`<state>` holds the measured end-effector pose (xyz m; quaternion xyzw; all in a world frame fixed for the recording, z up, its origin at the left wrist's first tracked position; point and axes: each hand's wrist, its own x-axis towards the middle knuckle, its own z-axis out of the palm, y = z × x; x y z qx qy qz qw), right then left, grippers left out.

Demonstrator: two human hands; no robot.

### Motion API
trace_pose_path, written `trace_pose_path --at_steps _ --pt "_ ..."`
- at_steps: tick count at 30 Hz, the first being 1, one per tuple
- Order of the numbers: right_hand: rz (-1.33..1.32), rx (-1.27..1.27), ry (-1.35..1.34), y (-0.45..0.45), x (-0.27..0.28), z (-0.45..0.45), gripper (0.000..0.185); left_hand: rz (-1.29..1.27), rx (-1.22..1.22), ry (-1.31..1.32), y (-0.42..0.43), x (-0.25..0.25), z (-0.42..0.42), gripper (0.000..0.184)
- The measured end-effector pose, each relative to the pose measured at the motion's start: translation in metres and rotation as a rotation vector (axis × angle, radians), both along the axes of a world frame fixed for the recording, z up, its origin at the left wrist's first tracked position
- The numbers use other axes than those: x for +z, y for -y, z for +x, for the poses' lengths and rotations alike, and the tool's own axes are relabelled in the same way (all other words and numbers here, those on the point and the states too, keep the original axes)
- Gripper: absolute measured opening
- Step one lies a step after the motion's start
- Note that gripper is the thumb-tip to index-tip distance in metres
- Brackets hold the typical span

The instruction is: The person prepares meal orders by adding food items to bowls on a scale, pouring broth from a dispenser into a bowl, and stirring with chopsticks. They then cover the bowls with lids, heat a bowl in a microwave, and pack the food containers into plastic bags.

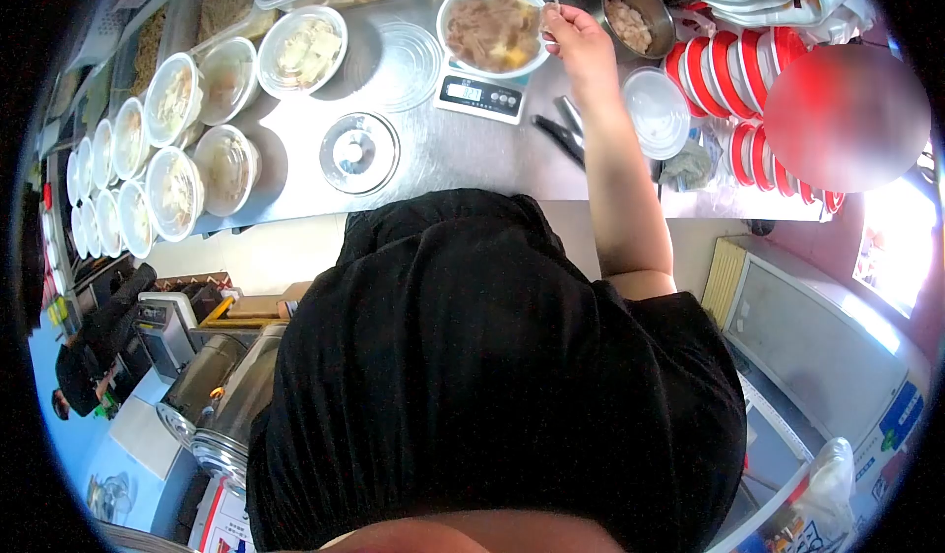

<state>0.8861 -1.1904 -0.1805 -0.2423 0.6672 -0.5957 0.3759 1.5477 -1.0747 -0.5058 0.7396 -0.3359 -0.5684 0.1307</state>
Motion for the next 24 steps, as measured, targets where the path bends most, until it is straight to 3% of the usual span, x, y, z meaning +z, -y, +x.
trace_pose_path --at_steps 16,18,19,21,22,24 --pt "-0.063 0.104 -0.051 0.023 -0.003 0.024 0.025 -0.027 0.002 -0.023 -0.007 -0.001 -0.001 0.017" --pt "-0.079 0.052 0.202 0.02 0.005 0.024 0.021 -0.042 0.026 -0.029 -0.008 0.005 -0.005 0.017" --pt "-0.077 0.053 0.202 0.019 0.005 0.022 0.021 -0.056 0.047 -0.033 -0.009 0.009 -0.008 0.016" --pt "-0.162 0.014 0.579 0.016 0.004 0.012 0.017 -0.056 0.068 -0.023 -0.009 0.015 -0.011 0.015" --pt "-0.162 0.014 0.579 0.016 0.003 0.007 0.017 -0.059 0.088 -0.015 -0.007 0.018 -0.012 0.015" --pt "-0.212 0.016 0.871 0.014 0.004 0.002 0.018 -0.035 0.125 -0.061 -0.003 0.021 -0.012 0.014"
